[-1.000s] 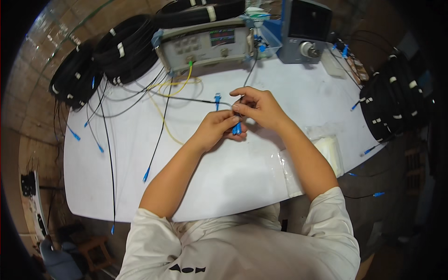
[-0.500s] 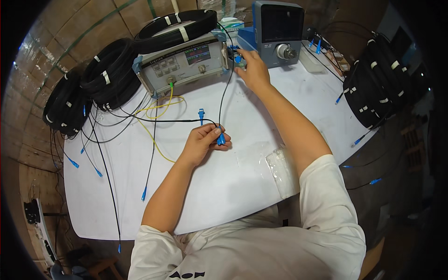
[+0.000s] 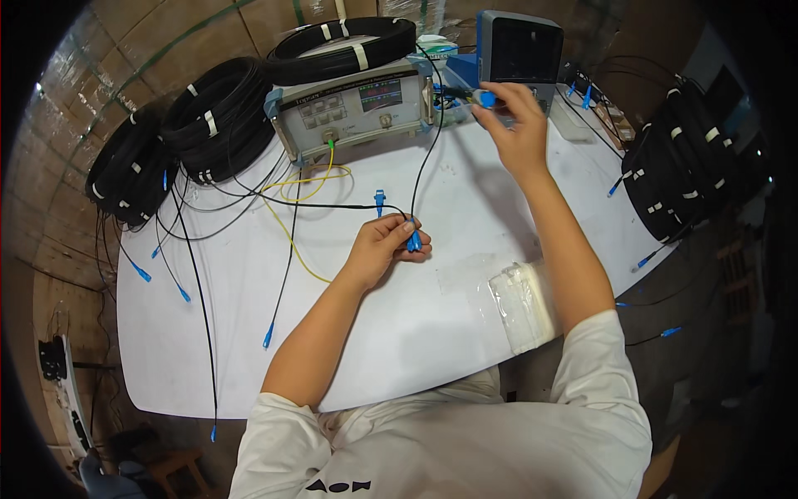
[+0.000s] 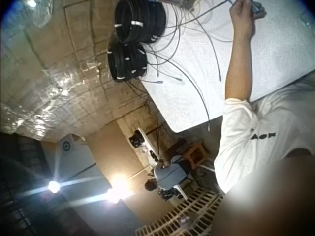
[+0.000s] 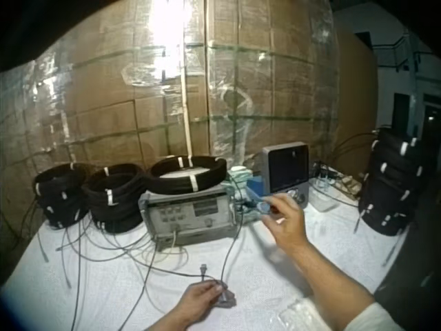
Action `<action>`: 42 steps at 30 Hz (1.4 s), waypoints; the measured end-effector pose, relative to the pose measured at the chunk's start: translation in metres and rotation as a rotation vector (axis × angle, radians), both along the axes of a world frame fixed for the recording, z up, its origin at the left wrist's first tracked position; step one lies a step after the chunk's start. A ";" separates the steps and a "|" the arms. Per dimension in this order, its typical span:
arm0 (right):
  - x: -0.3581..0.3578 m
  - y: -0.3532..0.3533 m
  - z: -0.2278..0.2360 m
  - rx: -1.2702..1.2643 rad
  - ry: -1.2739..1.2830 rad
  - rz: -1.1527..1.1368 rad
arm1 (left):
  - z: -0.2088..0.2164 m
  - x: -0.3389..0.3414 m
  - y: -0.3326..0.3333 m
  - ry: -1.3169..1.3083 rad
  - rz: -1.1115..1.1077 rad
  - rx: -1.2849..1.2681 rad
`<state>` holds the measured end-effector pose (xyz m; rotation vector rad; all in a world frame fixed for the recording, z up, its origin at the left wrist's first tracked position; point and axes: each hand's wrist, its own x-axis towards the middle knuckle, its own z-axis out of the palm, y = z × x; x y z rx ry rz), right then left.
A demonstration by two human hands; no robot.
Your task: Testing the signal and connectivity of optical fiber cables using an optical power meter and visual fault locator.
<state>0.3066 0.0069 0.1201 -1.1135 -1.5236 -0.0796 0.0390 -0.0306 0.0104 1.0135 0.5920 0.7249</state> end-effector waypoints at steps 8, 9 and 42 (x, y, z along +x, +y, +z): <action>-0.071 -0.080 -0.035 -0.340 0.745 0.694 | -0.001 -0.003 -0.003 -0.026 0.050 -0.015; -0.072 -0.085 -0.041 -0.411 0.742 0.706 | 0.001 -0.001 -0.002 -0.024 0.066 -0.023; -0.082 -0.086 -0.074 -0.591 0.193 0.339 | -0.005 -0.002 0.001 -0.088 0.025 0.033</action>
